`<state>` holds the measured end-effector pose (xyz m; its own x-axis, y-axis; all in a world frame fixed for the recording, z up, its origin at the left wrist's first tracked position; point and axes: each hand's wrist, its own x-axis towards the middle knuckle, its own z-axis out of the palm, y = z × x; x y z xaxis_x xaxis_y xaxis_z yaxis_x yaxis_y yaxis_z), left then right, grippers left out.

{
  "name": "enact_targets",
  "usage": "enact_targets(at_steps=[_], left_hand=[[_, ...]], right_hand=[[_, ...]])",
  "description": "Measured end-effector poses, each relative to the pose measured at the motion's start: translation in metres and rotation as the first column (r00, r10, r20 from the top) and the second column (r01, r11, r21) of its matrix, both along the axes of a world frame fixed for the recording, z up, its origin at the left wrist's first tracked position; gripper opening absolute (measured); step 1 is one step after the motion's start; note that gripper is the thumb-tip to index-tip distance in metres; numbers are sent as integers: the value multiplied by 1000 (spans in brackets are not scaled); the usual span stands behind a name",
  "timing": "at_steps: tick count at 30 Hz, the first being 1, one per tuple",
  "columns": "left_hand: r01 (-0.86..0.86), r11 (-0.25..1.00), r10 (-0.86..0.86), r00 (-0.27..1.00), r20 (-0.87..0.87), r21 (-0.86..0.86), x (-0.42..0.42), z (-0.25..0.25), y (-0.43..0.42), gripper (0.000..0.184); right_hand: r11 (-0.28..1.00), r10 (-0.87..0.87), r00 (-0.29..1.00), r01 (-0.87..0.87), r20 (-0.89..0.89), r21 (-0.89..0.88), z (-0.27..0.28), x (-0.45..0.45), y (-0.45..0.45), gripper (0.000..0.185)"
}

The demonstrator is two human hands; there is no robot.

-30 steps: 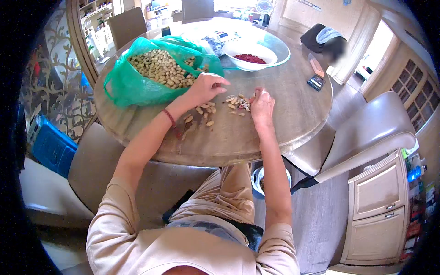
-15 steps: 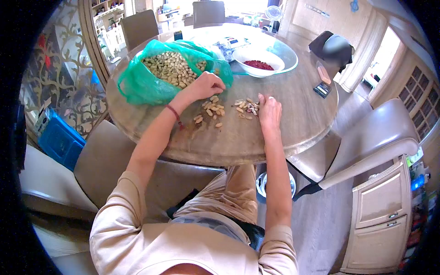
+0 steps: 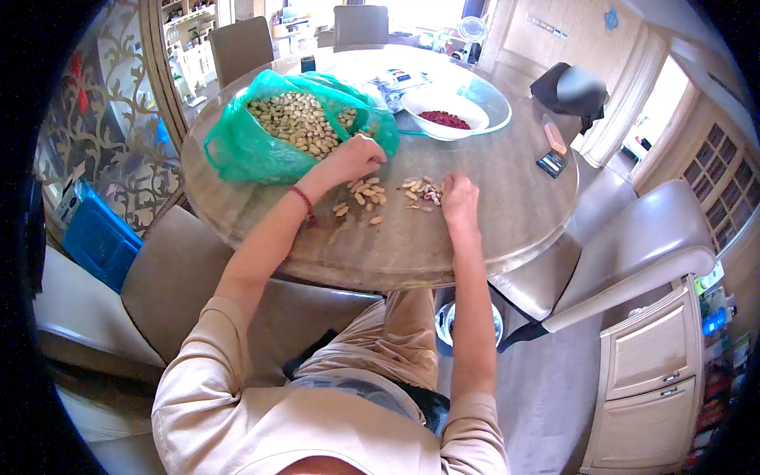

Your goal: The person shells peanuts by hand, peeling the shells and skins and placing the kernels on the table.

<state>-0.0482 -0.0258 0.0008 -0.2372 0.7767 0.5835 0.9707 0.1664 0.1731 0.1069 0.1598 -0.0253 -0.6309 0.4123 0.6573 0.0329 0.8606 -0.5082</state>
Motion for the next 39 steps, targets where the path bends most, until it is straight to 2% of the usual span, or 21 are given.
enact_targets(at_steps=[1,3,4,5,6,7,9,10,11,12,13,14,15,16,18,20,22,23,28,32,39], left_hand=[[0,1000,0,1000,2,8,2,2,1,18],[49,994,-70,972,226,98,10,11,3,14],[48,994,-71,972,226,103,17,16,5,14],[61,983,-140,855,499,171,25,20,7,14],[55,969,-216,660,720,241,31,21,11,15],[56,968,-221,659,719,246,37,22,14,15],[129,924,-372,523,767,361,46,25,21,18],[131,923,-375,522,766,363,51,27,25,18],[152,907,-418,446,791,393,57,27,30,19],[168,890,-456,365,811,425,62,26,34,21],[184,894,-448,355,821,408,65,27,38,22],[185,894,-449,355,820,409,69,27,40,22],[179,896,-444,393,805,407,68,23,45,22],[173,897,-440,430,788,407,65,17,51,22],[151,872,-485,401,777,466,59,3,62,23],[161,871,-463,587,664,464,54,-9,68,25],[145,878,-453,560,694,456,60,-6,65,25],[116,883,-432,584,687,456,62,-4,62,23],[74,880,-421,582,696,470,58,-8,56,22],[86,888,-386,673,631,451,61,-6,52,21],[143,892,-377,758,531,430,65,-5,51,25]], right_hand=[[1000,17,1000,-17,2,3,0,0,1,20],[999,36,999,-36,4,13,0,0,3,21],[999,31,999,-31,14,35,0,0,3,21],[998,24,999,-26,23,56,0,0,3,22],[998,24,999,-25,22,61,3,2,1,22],[999,0,1000,0,5,41,5,4,0,24],[999,-28,999,29,-16,24,11,4,-2,25],[987,-15,999,7,-47,-163,12,4,-3,24],[939,-8,997,-20,-78,-345,14,4,-3,23],[939,-8,997,-17,-73,-344,10,2,2,23],[695,155,965,-258,-211,-671,7,-1,7,20],[300,239,886,-456,-397,-838,5,-4,13,18],[175,216,885,-451,-412,-875,11,-3,7,14],[181,216,883,-455,-416,-872,11,-3,8,14],[195,340,857,-468,-388,-862,9,-3,10,16],[236,393,840,-484,-373,-843,9,0,11,15],[548,287,939,-325,-192,-771,13,3,-1,17],[590,273,939,-335,-209,-735,12,2,-2,16],[642,367,897,-435,-245,-631,21,7,-15,14],[624,448,848,-524,-284,-580,16,4,-13,12],[687,384,875,-485,-296,-542,21,8,-19,12]])
